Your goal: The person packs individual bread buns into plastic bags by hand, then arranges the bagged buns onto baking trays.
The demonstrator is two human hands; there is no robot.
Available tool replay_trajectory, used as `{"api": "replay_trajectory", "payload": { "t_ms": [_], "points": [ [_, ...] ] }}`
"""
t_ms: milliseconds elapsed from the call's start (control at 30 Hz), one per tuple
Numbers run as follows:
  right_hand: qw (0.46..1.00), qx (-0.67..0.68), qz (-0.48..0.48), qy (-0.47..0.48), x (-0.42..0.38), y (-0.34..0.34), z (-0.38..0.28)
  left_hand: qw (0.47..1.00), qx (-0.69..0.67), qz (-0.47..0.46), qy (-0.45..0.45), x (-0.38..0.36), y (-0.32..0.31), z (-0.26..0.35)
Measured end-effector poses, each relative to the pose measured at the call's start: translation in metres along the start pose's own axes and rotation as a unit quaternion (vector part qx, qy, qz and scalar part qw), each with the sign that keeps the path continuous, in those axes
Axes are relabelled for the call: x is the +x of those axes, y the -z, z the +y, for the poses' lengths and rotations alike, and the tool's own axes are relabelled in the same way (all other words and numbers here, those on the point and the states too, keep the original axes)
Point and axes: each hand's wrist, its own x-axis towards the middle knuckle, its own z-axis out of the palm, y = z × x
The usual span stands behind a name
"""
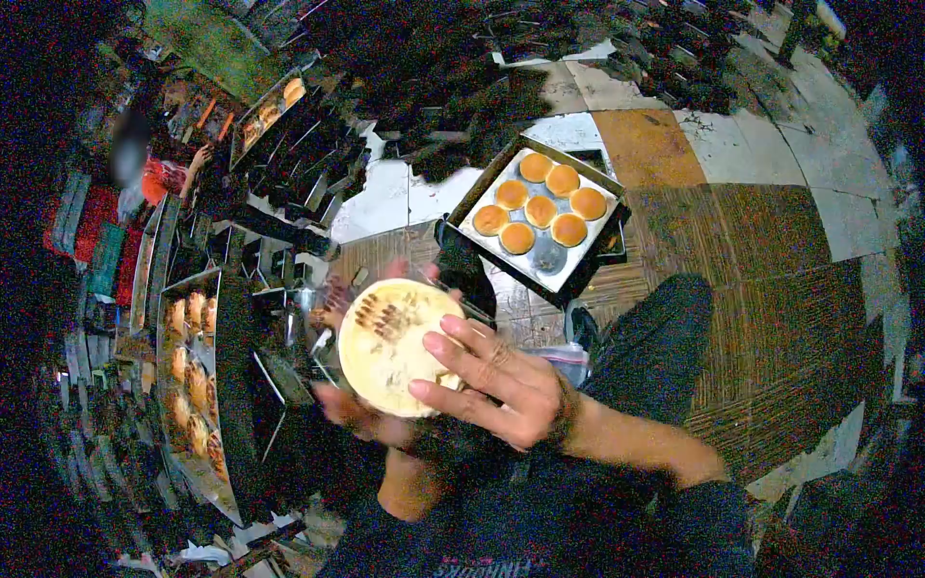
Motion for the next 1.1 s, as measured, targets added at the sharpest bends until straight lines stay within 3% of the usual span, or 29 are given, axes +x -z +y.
{"api": "replay_trajectory", "payload": {
  "t_ms": [67, 133, 233, 267, 300, 367, 433, 467, 500, 567, 633, 667, 700, 733, 767, 833, 867, 900, 933, 967, 1033, 1100],
  "points": [
    [1.000, -0.006, -0.002, -0.015, 0.006, -0.005, 0.002, 0.990, -0.142, 0.027, -0.002, 0.014, 0.000, 0.005],
    [0.996, -0.041, -0.035, -0.077, 0.013, -0.007, 0.000, 0.997, -0.011, -0.050, 0.054, 0.011, 0.021, -0.018],
    [0.981, -0.029, -0.020, -0.193, 0.025, -0.015, -0.002, 0.977, 0.082, 0.163, 0.114, 0.008, 0.018, -0.042],
    [0.980, -0.024, -0.023, -0.195, 0.019, -0.018, -0.005, 0.986, -0.020, 0.079, 0.142, 0.017, 0.042, -0.043],
    [0.981, 0.018, -0.055, -0.186, 0.009, -0.020, -0.006, 0.979, -0.122, -0.007, 0.166, 0.026, 0.067, -0.039],
    [0.978, 0.064, -0.091, -0.176, -0.008, -0.016, 0.000, 0.973, -0.090, 0.138, 0.161, 0.032, 0.060, -0.024],
    [0.889, 0.299, -0.282, -0.202, -0.015, -0.006, 0.010, 0.975, -0.089, 0.139, 0.151, 0.031, 0.059, -0.024],
    [0.926, 0.304, -0.122, -0.190, -0.013, -0.013, 0.009, 0.972, -0.107, 0.144, 0.152, 0.028, 0.055, -0.028],
    [0.935, 0.262, -0.080, -0.225, -0.004, -0.015, 0.008, 0.969, -0.125, 0.150, 0.155, 0.024, 0.052, -0.032],
    [0.929, 0.244, -0.169, -0.221, 0.006, -0.021, 0.017, 0.972, -0.103, 0.135, 0.164, 0.022, 0.049, -0.039],
    [0.941, 0.250, -0.134, -0.185, 0.007, -0.023, 0.012, 0.958, -0.020, 0.148, 0.245, 0.031, 0.054, -0.037],
    [0.928, 0.304, -0.143, -0.159, 0.006, -0.014, 0.003, 0.946, -0.058, 0.189, 0.256, 0.033, 0.056, -0.033],
    [0.911, 0.361, -0.153, -0.131, 0.012, -0.004, -0.004, 0.947, -0.092, 0.188, 0.243, 0.037, 0.065, -0.027],
    [0.823, 0.516, -0.216, -0.097, 0.012, 0.008, -0.003, 0.950, -0.127, 0.169, 0.229, 0.039, 0.079, -0.021],
    [0.818, 0.524, -0.220, -0.090, 0.005, 0.014, 0.008, 0.952, -0.160, 0.151, 0.213, 0.039, 0.096, -0.015],
    [0.631, 0.627, -0.407, -0.208, -0.008, 0.018, 0.037, 0.954, -0.164, 0.104, 0.229, 0.034, 0.115, -0.010],
    [0.781, 0.427, -0.348, -0.294, -0.009, 0.006, 0.043, 0.943, -0.163, 0.117, 0.266, 0.031, 0.107, -0.008],
    [0.941, 0.139, -0.102, -0.292, -0.026, -0.023, 0.043, 0.930, -0.163, 0.127, 0.304, 0.028, 0.097, -0.008],
    [0.964, 0.066, -0.015, -0.259, -0.015, -0.029, 0.038, 0.926, -0.107, 0.203, 0.301, 0.021, 0.087, -0.016],
    [0.973, -0.008, 0.070, -0.222, -0.007, -0.031, 0.036, 0.933, -0.063, 0.185, 0.302, 0.010, 0.076, -0.023],
    [0.983, 0.068, 0.103, -0.137, -0.009, -0.029, 0.037, 0.899, -0.200, 0.117, 0.371, -0.020, 0.070, -0.030],
    [0.965, 0.114, 0.174, -0.160, -0.008, -0.033, 0.035, 0.899, 0.080, 0.200, 0.381, -0.047, 0.077, -0.049]
  ]
}}
